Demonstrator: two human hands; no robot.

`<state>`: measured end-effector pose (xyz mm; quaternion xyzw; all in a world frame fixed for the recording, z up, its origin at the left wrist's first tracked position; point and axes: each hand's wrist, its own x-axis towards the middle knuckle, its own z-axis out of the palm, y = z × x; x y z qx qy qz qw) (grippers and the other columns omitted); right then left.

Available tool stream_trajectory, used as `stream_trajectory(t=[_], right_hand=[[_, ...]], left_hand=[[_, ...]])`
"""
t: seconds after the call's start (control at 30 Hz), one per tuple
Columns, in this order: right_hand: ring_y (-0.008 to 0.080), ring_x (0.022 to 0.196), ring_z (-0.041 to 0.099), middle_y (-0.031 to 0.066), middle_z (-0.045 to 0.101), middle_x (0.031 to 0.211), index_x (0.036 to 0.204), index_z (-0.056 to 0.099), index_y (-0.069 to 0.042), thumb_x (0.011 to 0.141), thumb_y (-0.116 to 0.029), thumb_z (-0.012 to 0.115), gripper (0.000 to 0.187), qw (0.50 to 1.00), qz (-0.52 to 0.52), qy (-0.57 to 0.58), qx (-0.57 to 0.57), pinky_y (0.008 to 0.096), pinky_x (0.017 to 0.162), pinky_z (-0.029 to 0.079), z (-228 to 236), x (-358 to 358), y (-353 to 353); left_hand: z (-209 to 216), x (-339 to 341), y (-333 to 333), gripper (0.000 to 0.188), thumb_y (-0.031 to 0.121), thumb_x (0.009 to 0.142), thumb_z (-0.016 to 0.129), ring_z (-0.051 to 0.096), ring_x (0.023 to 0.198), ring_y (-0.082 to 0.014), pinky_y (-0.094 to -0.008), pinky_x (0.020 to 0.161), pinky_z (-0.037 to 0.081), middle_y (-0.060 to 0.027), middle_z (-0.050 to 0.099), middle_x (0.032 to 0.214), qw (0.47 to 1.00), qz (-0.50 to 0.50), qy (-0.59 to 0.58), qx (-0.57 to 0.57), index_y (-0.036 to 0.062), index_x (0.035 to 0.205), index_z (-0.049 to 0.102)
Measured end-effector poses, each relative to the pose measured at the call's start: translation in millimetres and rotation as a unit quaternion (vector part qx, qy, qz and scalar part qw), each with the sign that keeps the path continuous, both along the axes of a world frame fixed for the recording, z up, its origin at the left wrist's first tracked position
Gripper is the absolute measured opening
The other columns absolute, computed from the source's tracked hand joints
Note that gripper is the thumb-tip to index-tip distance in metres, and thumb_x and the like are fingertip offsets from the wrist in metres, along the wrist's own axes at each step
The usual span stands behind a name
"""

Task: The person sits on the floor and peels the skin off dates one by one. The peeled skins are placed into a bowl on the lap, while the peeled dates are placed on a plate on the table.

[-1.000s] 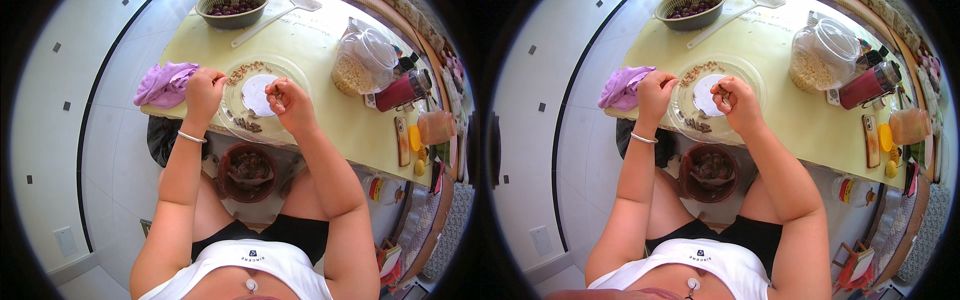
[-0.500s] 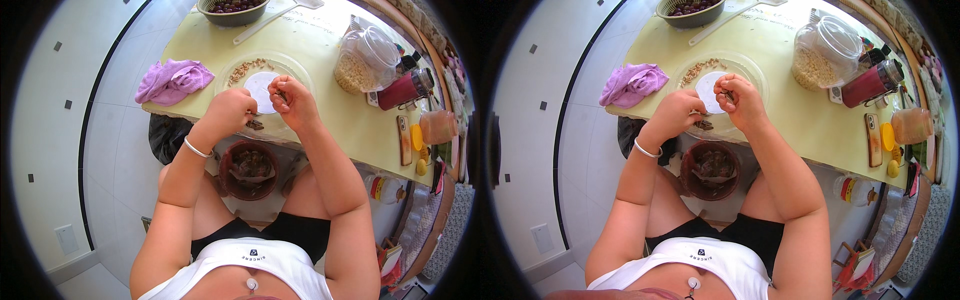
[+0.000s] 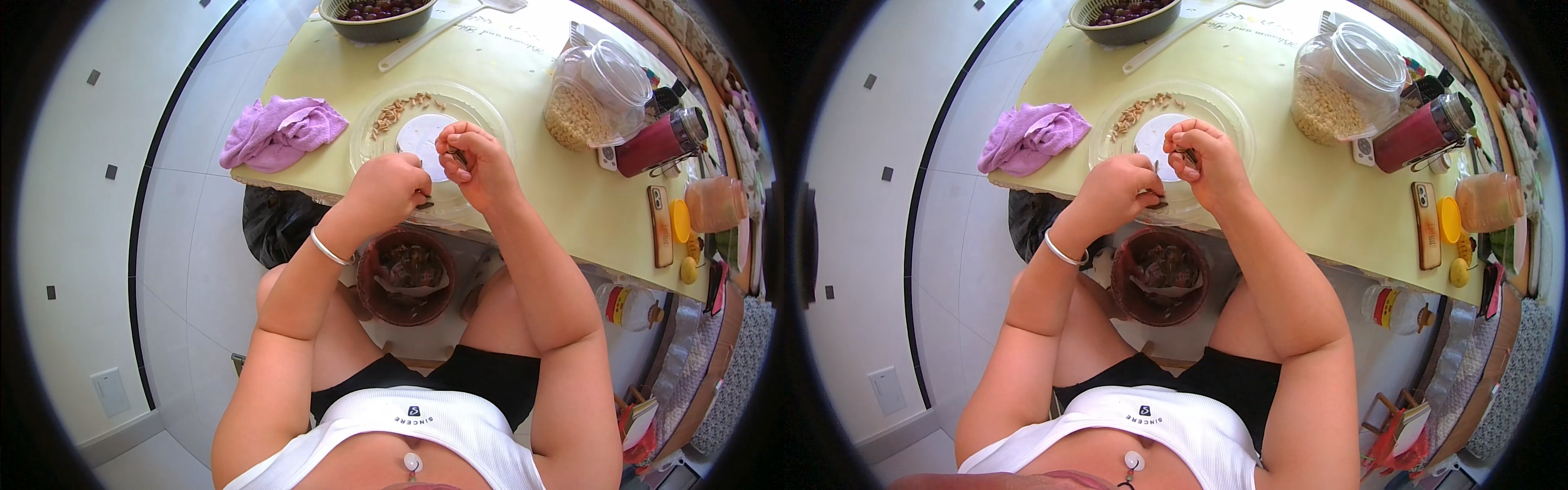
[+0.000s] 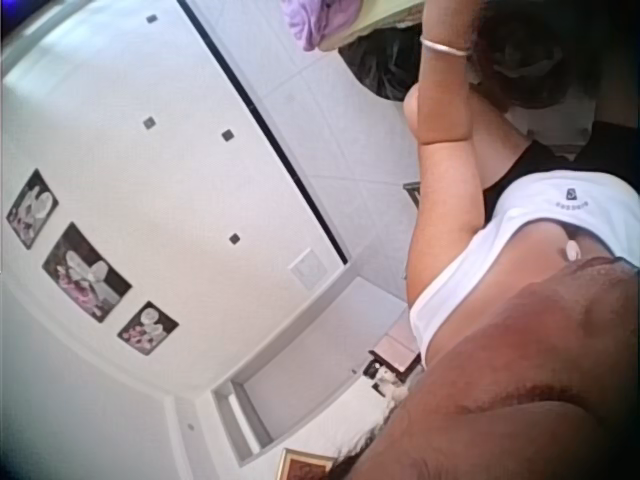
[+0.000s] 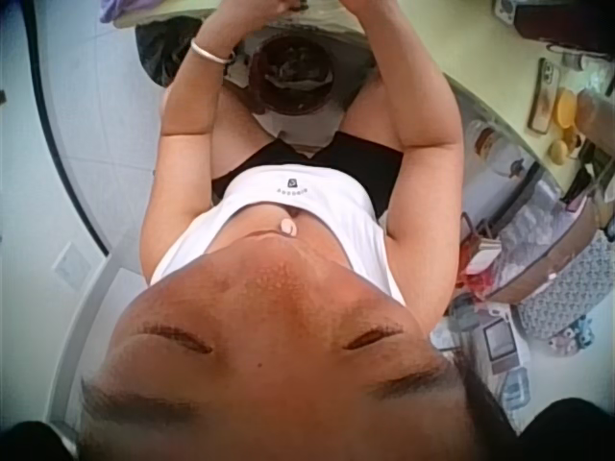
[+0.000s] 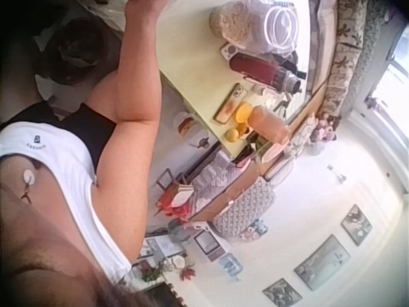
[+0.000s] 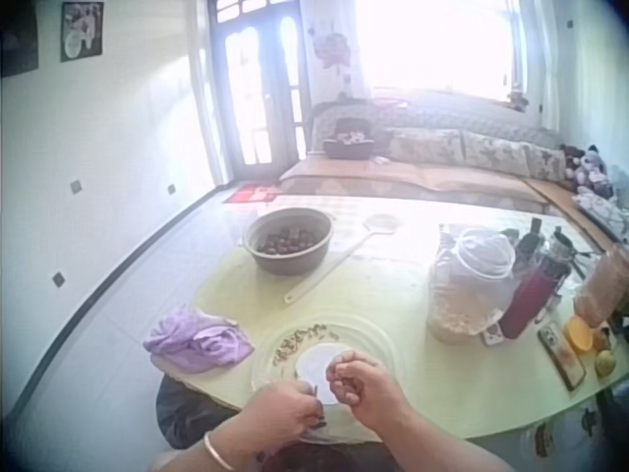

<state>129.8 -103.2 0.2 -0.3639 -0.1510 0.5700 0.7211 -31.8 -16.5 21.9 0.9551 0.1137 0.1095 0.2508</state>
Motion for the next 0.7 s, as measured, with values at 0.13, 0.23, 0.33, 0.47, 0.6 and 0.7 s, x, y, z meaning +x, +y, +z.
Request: stream_trajectory(t=[0.13, 0.23, 0.33, 0.47, 0.6, 0.7], right_hand=[[0.0102, 0.052, 0.047, 0.0083, 0.057, 0.074, 0.082, 0.056, -0.002, 0.08, -0.003, 0.054, 0.003, 1.0, -0.003, -0.007, -0.02, 0.021, 0.041, 0.028, 1.3, -3.7, -0.2], [0.0096, 0.051, 0.046, 0.0082, 0.057, 0.074, 0.083, 0.056, -0.001, 0.08, -0.002, 0.055, 0.003, 0.999, -0.009, -0.012, -0.032, 0.0211, 0.041, 0.027, 1.9, -4.1, 0.2], [0.0084, 0.052, 0.046, 0.0077, 0.057, 0.074, 0.084, 0.057, -0.001, 0.081, -0.003, 0.057, 0.003, 0.999, -0.009, -0.034, -0.041, 0.0207, 0.041, 0.027, 0.4, -3.7, 0.0], [0.0064, 0.053, 0.046, 0.0052, 0.059, 0.073, 0.085, 0.059, -0.002, 0.083, -0.006, 0.062, 0.006, 0.994, -0.001, -0.085, -0.069, 0.0196, 0.043, 0.029, 3.0, -11.6, 0.5], [0.0046, 0.053, 0.046, 0.0004, 0.059, 0.07, 0.084, 0.061, -0.002, 0.083, -0.011, 0.067, 0.011, 0.982, -0.015, -0.171, -0.082, 0.0195, 0.047, 0.033, 2.5, -25.1, 1.6], [0.0038, 0.054, 0.046, -0.0002, 0.058, 0.07, 0.085, 0.062, -0.001, 0.083, -0.01, 0.067, 0.011, 0.978, -0.034, -0.188, -0.081, 0.0194, 0.047, 0.033, 2.8, -29.0, 1.6]], left_hand=[[-8.5, 2.5, -1.8, 0.008, 0.005, 0.071, 0.068, 0.06, 0.077, -0.0293, -0.0395, 0.068, 0.049, -0.0088, 0.059, 0.078, 0.999, 0.004, -0.003, 0.046, 0.0064, 0.078, 0.066], [-8.0, 3.8, -1.8, 0.009, 0.004, 0.074, 0.066, 0.06, 0.077, -0.0294, -0.0388, 0.069, 0.049, -0.0102, 0.06, 0.079, 0.999, 0.004, -0.017, 0.044, 0.005, 0.083, 0.064], [-1.0, 3.3, -1.7, 0.012, 0.002, 0.077, 0.064, 0.061, 0.077, -0.0288, -0.0365, 0.068, 0.05, -0.0125, 0.062, 0.083, 0.995, 0.053, -0.082, -0.031, 0.0031, 0.09, 0.063], [2.4, 4.5, -3.2, 0.015, -0.001, 0.08, 0.063, 0.062, 0.075, -0.0275, -0.0329, 0.065, 0.05, -0.016, 0.064, 0.088, 0.948, 0.175, -0.223, -0.144, 0.0009, 0.095, 0.065], [-3.4, 8.2, -1.2, 0.016, -0.001, 0.078, 0.065, 0.063, 0.071, -0.027, -0.0329, 0.062, 0.051, -0.015, 0.064, 0.082, 0.943, 0.159, -0.292, -0.004, 0.0013, 0.094, 0.068], [-4.9, 7.9, -4.0, 0.014, 0.001, 0.078, 0.066, 0.063, 0.07, -0.0279, -0.0344, 0.062, 0.051, -0.0134, 0.064, 0.079, 0.95, 0.165, -0.263, 0.023, 0.0028, 0.091, 0.07]])
